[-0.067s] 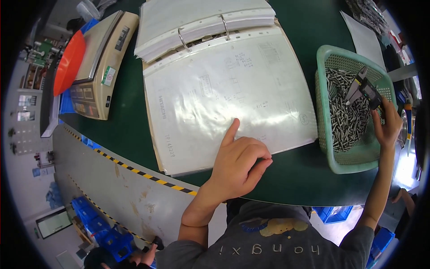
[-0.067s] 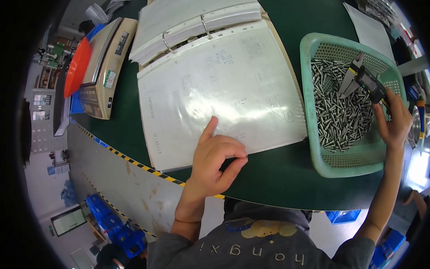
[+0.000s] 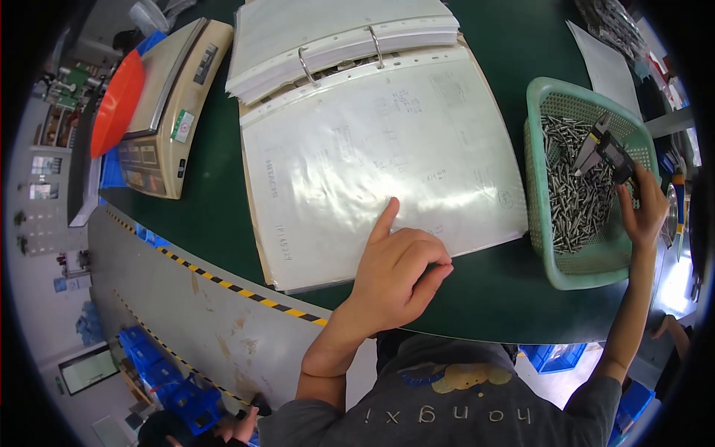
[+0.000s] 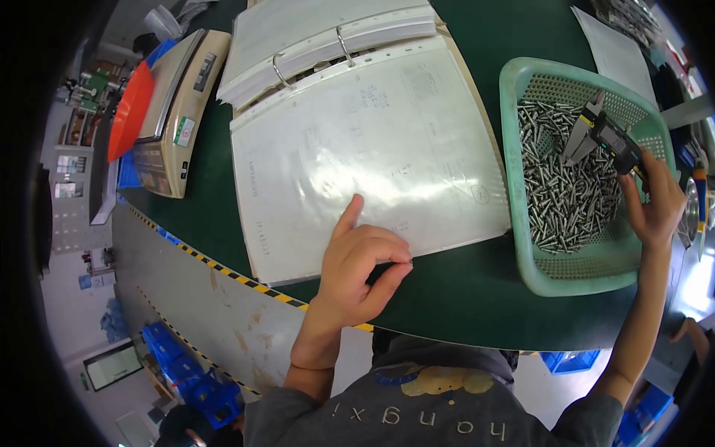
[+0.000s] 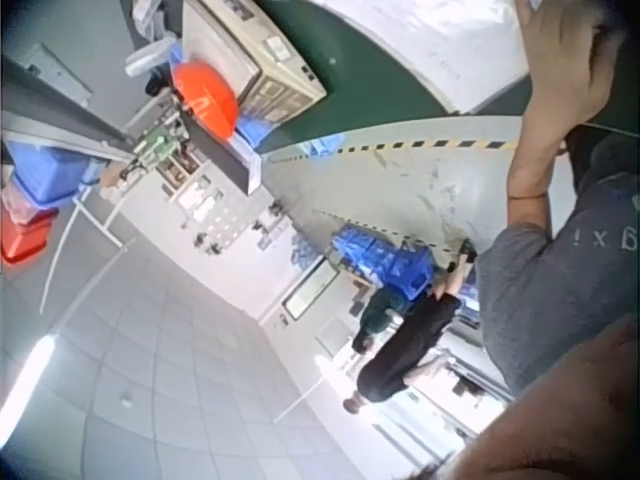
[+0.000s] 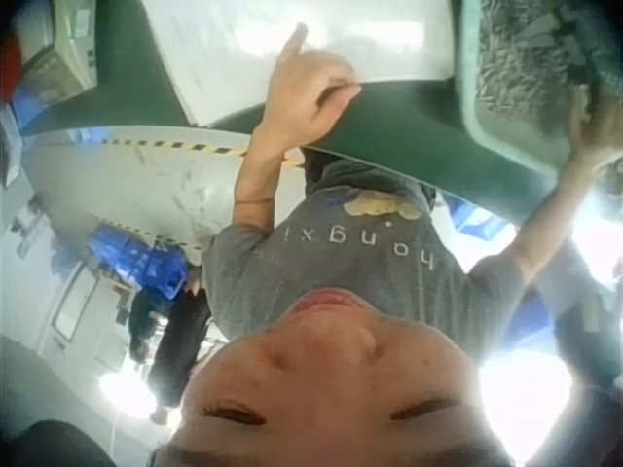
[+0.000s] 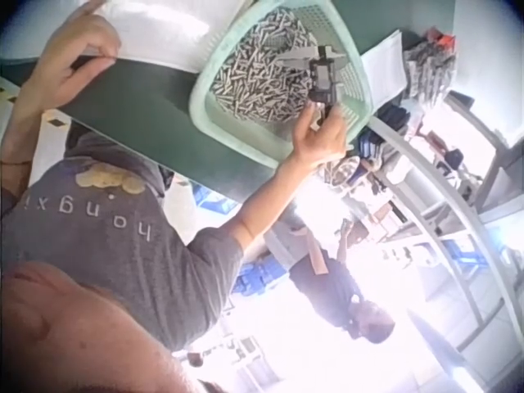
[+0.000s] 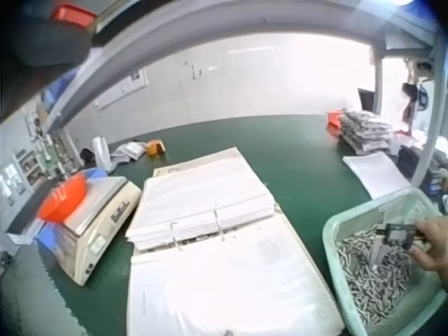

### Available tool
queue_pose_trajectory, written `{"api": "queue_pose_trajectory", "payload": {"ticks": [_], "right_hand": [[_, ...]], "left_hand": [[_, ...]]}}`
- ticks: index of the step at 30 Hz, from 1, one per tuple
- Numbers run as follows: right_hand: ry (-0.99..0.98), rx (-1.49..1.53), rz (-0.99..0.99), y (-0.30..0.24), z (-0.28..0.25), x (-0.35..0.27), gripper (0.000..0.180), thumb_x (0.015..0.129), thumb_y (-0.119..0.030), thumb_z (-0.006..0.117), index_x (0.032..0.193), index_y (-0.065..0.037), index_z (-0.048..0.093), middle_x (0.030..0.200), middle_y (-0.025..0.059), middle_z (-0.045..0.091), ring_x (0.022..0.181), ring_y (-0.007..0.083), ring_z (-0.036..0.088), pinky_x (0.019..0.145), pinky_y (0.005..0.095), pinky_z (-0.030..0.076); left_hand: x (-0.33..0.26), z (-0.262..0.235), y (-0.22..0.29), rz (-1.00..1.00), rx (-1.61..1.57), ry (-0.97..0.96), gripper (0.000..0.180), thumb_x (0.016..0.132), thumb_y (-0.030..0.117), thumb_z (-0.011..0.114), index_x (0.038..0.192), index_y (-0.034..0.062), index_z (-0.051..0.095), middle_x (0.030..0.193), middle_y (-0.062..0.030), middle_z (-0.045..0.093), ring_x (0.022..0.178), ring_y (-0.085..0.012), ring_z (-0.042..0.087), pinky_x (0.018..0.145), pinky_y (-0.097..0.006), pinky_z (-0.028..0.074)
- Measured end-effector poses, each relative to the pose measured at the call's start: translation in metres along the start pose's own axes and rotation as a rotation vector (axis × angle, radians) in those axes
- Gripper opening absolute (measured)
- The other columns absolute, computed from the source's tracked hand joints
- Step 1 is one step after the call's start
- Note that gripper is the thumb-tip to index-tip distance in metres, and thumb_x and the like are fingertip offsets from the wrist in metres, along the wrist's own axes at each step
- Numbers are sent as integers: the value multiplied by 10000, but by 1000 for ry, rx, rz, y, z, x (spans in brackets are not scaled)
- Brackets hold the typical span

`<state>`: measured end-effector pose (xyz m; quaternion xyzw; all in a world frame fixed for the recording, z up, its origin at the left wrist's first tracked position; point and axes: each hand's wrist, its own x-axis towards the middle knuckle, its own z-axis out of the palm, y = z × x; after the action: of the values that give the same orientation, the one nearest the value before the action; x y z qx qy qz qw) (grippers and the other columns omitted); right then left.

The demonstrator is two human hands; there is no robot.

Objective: Measuring the dimensions of small metal components using a digital caliper at a manufacturing workbench.

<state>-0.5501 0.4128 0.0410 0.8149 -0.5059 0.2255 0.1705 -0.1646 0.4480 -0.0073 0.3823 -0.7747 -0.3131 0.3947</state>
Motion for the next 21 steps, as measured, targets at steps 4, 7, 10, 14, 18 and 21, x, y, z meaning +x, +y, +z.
{"api": "queue_pose_trajectory", "payload": {"ticks": [4,7,10,14,18,21], "right_hand": [[2,0,10,0,-1,-1,359,727,-68,674,1057,14,561,718,96,543,511,174,471,466,267,378],[7,-3,9,-2,-1,-1,364,722,-66,676,1059,13,561,717,95,542,509,172,470,465,266,378],[-6,9,30,-4,-1,-4,369,717,-65,678,1059,11,561,716,92,541,507,170,469,464,266,379],[-31,27,71,-3,-2,-7,372,713,-62,679,1059,10,561,712,88,540,506,167,470,465,266,382],[-7,15,51,-1,-1,-6,371,712,-60,678,1057,13,561,710,87,538,506,166,472,467,266,386],[-4,14,46,6,-1,-6,366,712,-56,676,1053,16,564,708,86,537,503,164,469,466,263,387]], "left_hand": [[-1,0,1,-12,6,-8,116,720,24,622,771,88,539,727,-19,609,688,-170,585,1064,-444,183],[-2,-1,2,-20,7,-9,112,723,27,619,767,91,538,729,-17,610,688,-170,585,1064,-446,182],[-4,-1,3,-22,3,-10,110,724,30,618,763,93,536,731,-16,610,687,-171,584,1064,-448,180],[-5,-1,2,-33,-9,-20,110,723,34,620,761,93,535,732,-16,610,688,-172,583,1064,-452,176],[-2,2,1,-6,-13,-6,141,721,25,622,776,93,511,725,-15,577,656,-189,560,1052,-495,174],[5,5,-1,-3,-17,-2,142,719,26,624,772,93,511,721,-15,576,660,-189,560,1051,-495,175]]}}
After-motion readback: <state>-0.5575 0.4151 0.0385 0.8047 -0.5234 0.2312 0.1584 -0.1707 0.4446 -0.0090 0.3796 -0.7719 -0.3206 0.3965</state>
